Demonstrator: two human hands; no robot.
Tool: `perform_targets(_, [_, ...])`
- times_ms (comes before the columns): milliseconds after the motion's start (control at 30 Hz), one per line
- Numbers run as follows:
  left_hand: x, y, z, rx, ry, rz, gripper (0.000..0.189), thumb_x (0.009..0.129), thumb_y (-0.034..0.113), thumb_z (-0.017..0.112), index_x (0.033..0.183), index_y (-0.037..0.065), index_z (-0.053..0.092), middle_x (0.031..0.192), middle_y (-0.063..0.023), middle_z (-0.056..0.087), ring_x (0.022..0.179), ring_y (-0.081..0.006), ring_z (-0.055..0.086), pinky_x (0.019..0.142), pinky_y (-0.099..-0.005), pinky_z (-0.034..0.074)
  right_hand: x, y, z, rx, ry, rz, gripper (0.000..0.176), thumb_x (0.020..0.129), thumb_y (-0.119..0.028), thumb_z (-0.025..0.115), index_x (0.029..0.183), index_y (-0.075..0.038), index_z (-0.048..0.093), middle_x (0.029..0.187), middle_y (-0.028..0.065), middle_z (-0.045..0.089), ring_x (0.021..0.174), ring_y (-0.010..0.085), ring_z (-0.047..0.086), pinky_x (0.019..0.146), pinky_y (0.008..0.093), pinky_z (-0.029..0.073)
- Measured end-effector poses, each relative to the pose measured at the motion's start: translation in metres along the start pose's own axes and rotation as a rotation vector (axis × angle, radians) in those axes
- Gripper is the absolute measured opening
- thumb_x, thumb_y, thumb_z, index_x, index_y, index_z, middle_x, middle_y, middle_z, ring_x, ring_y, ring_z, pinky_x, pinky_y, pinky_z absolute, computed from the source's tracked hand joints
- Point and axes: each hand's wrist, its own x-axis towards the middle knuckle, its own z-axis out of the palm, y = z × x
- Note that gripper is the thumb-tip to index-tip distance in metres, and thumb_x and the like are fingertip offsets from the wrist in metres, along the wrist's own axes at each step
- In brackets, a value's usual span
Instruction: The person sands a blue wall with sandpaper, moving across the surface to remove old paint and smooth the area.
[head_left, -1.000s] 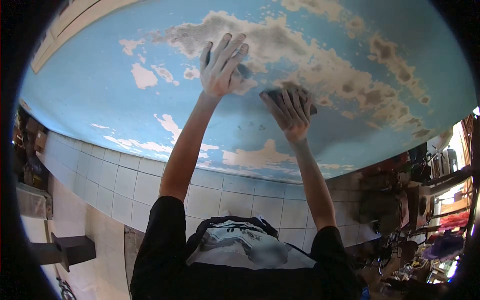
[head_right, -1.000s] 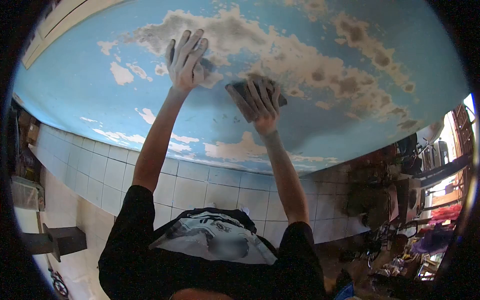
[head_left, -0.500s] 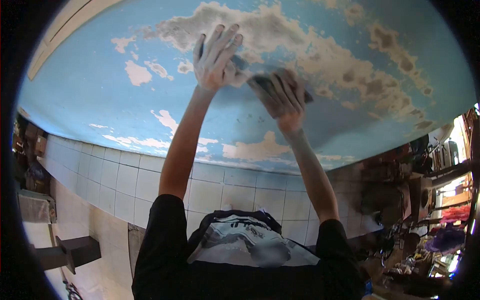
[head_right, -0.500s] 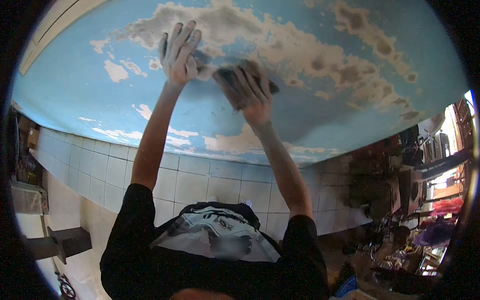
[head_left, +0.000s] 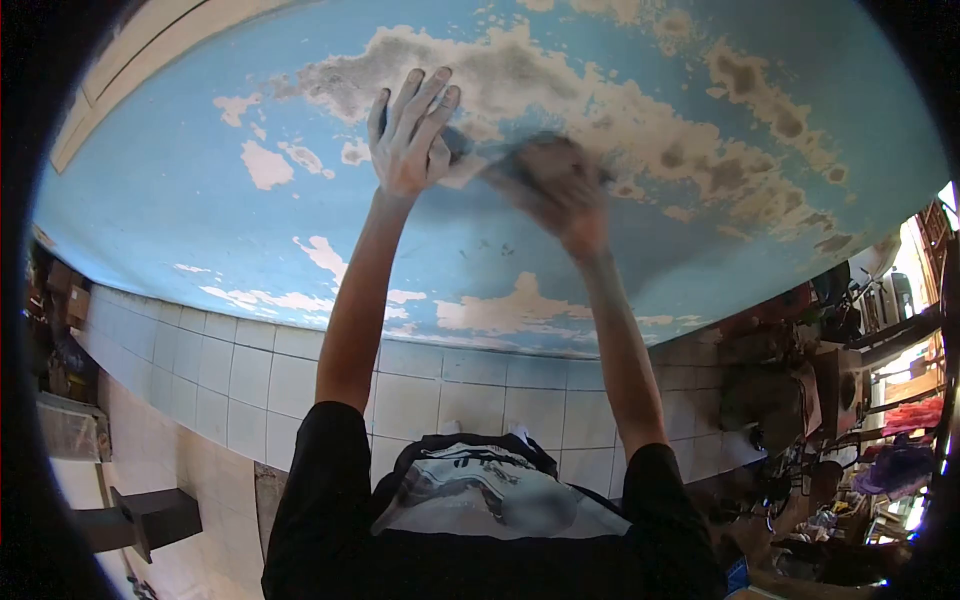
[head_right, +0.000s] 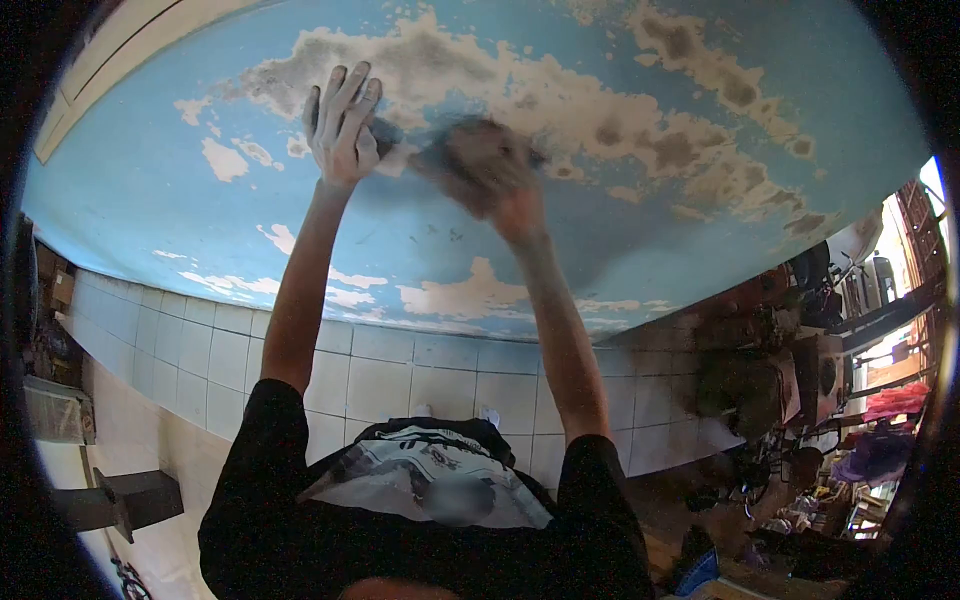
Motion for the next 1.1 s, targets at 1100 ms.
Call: perform_targets(1100, [-0.001, 0.001, 0.0, 0.023, -0.003, -0.011, 0.037, 0.088, 0.014, 0.038, 0.115, 0.018, 0.064, 0.127, -0.0017, 0.059, 0.124, -0.0233, 0.051, 0.109, -0.0419, 0.026, -0.081, 0.002, 0.041, -0.738, 0.407, 0.585, 0.047, 0.098, -0.022, 0.046, 0.136, 0.005, 0.037, 0.138, 0.0176, 0.041, 0.128, 0.0319, 0.039, 0.11, 0.0434, 0.022])
